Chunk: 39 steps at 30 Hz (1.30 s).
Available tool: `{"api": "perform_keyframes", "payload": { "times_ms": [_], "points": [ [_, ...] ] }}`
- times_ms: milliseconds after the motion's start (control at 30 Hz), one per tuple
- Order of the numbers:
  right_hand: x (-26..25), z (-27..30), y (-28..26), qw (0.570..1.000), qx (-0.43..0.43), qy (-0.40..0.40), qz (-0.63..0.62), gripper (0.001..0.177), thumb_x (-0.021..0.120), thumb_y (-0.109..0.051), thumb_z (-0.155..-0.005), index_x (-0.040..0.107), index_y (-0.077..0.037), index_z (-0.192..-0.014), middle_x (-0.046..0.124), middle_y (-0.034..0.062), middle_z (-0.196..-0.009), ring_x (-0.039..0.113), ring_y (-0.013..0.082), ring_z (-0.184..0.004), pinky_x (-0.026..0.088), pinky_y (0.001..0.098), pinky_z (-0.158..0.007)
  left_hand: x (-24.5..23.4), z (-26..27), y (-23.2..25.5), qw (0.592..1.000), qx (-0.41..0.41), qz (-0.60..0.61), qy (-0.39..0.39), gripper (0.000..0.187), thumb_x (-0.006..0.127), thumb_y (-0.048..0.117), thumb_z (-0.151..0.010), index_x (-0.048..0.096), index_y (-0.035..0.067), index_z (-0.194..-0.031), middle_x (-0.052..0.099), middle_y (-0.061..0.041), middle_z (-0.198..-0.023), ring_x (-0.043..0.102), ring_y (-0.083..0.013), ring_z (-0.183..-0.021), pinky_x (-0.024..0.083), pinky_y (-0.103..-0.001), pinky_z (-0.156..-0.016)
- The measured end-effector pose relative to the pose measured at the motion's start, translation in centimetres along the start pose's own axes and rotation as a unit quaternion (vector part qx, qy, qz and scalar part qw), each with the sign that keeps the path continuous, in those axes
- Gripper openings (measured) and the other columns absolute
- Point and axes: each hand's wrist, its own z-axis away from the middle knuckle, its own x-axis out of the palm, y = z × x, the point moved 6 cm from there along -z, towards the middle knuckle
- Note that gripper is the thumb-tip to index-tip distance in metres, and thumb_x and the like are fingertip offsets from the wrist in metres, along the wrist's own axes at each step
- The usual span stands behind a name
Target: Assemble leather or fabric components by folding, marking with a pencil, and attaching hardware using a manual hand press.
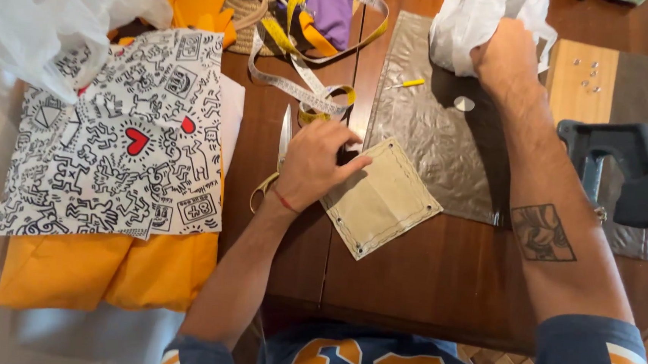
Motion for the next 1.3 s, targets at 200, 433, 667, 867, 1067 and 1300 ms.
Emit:
{"api": "perform_keyframes", "payload": {
  "times_ms": [200, 433, 667, 867, 1067, 1300],
  "points": [
    [-1.4, 0.8, -0.1, 0.980, -0.159, 0.123, 0.010, 0.018, 0.079, -0.009, -0.115, 0.078, 0.005, -0.105, 0.078, 0.0274, -0.096, 0.077, 0.0529, -0.082, 0.057, 0.0602, -0.069, 4.1, -3.4, 3.1, 0.970, 0.205, 0.110, -0.067, 0.049, 0.092, 0.030, -0.103, 0.077, 0.011, -0.146, 0.071, -0.012, -0.149, 0.066, -0.0317, -0.138, 0.051, -0.048, -0.123],
    [-7.9, 10.3, -3.9, 0.930, -0.285, 0.202, -0.111, 0.020, 0.089, 0.018, -0.107, 0.087, 0.007, -0.125, 0.076, 0.0215, -0.116, 0.076, 0.0308, -0.097, 0.070, 0.0402, -0.089, 6.4, -4.4, 4.2, 0.964, 0.235, 0.016, -0.125, 0.039, 0.093, 0.048, -0.099, 0.080, 0.032, -0.131, 0.069, 0.002, -0.129, 0.061, -0.0252, -0.120, 0.045, -0.048, -0.091],
    [-8.6, 19.4, -6.2, 0.908, -0.160, 0.049, -0.385, 0.031, 0.085, 0.019, -0.100, 0.087, 0.000, -0.125, 0.079, 0.0237, -0.115, 0.080, 0.0338, -0.113, 0.067, 0.0435, -0.101, 3.2, -3.1, 5.5, 0.975, 0.216, 0.040, 0.026, 0.015, 0.082, 0.038, -0.103, 0.067, 0.036, -0.101, 0.056, 0.008, -0.136, 0.053, -0.0202, -0.134, 0.040, -0.040, -0.105],
    [-6.0, 23.8, -6.7, 0.792, 0.000, -0.080, -0.605, 0.024, 0.090, 0.010, -0.093, 0.082, 0.006, -0.116, 0.086, 0.0222, -0.119, 0.086, 0.0225, -0.087, 0.076, 0.0369, -0.071, 0.2, -1.5, 7.3, 0.957, 0.232, 0.118, 0.131, 0.012, 0.076, 0.021, -0.116, 0.081, 0.032, -0.118, 0.034, 0.006, -0.102, 0.051, -0.0171, -0.091, 0.053, -0.025, -0.089],
    [-5.6, 27.4, -11.4, 0.772, -0.072, -0.031, -0.631, 0.023, 0.099, 0.010, -0.086, 0.085, 0.011, -0.105, 0.083, 0.0230, -0.103, 0.086, 0.0243, -0.089, 0.074, 0.0428, -0.075, -1.3, -1.5, 7.8, 0.897, 0.076, 0.408, 0.156, 0.028, 0.094, 0.015, -0.102, 0.086, 0.020, -0.129, 0.052, -0.002, -0.103, 0.065, -0.0162, -0.094, 0.059, -0.033, -0.098],
    [-6.2, 27.5, -10.7, 0.732, -0.029, 0.026, -0.680, 0.023, 0.085, 0.015, -0.098, 0.078, 0.015, -0.120, 0.078, 0.0295, -0.112, 0.088, 0.0373, -0.087, 0.079, 0.0480, -0.062, 3.9, -0.3, 8.2, 0.666, -0.120, 0.737, 0.000, 0.038, 0.066, 0.041, -0.123, 0.069, 0.006, -0.138, 0.078, -0.004, -0.108, 0.082, -0.0069, -0.095, 0.071, -0.024, -0.081]
  ]
}}
